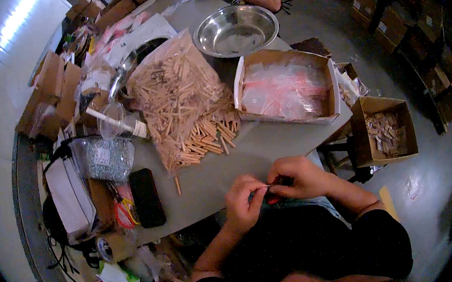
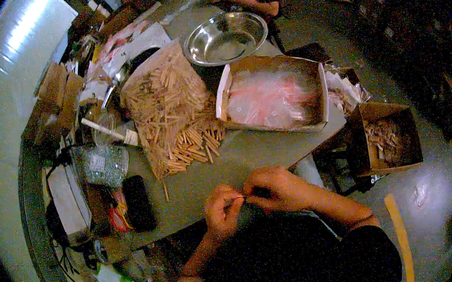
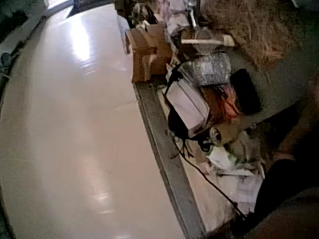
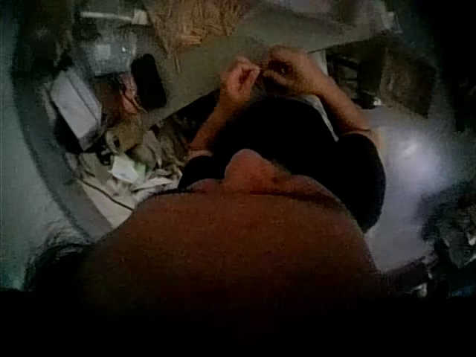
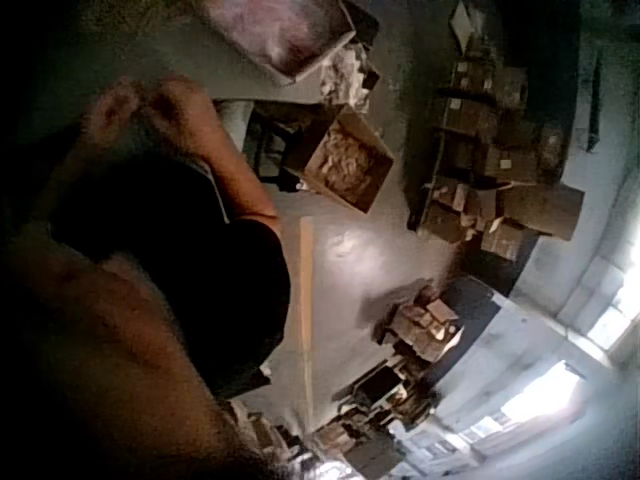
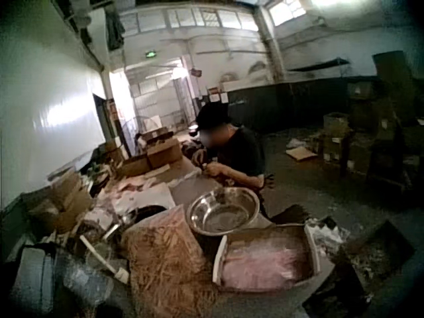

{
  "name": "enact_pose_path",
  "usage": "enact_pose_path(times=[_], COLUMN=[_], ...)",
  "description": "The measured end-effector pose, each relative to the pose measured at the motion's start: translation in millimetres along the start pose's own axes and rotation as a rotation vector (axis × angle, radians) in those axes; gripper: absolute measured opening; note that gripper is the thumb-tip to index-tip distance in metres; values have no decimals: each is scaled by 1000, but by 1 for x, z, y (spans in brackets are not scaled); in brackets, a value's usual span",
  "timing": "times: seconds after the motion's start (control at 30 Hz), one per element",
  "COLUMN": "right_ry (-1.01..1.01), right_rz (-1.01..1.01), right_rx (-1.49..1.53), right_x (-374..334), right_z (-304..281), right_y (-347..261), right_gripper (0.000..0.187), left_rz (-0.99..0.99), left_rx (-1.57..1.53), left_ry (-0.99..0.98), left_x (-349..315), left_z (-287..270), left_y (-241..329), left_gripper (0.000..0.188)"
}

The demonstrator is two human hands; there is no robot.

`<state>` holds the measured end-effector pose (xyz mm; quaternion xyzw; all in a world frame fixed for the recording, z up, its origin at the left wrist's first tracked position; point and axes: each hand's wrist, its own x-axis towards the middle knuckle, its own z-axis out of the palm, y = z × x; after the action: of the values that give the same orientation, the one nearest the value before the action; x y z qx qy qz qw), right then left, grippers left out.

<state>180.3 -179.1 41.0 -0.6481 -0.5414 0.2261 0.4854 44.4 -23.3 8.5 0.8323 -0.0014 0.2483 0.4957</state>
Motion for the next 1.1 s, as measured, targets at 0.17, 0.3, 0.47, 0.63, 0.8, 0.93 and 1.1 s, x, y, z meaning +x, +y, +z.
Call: enact_pose_path(times=[0.17,0.3,0.47,0.63,0.8,0.93,1.1], right_ry=[51,104,290,1094,1257,998,777], right_rz=[-70,-68,139,626,566,552,460], right_rx=[22,54,-173,-591,-567,-683,-510], right_x=[-11,-27,-67,-143,-170,-156,-124], right_z=[-5,-23,-60,-107,-111,-86,-67], right_y=[13,15,26,58,70,75,72], right_gripper=[12,11,19,15,13,12,13], left_rz=[59,25,117,111,-90,-29,-70], left_rx=[-5,5,205,538,821,907,570], left_ry=[-61,-122,-205,-272,-634,-632,-356], left_x=[15,35,86,167,218,229,223], left_z=[11,19,28,15,31,42,25], left_y=[5,15,13,-3,-20,-47,-41], left_gripper=[9,9,10,21,27,24,22])
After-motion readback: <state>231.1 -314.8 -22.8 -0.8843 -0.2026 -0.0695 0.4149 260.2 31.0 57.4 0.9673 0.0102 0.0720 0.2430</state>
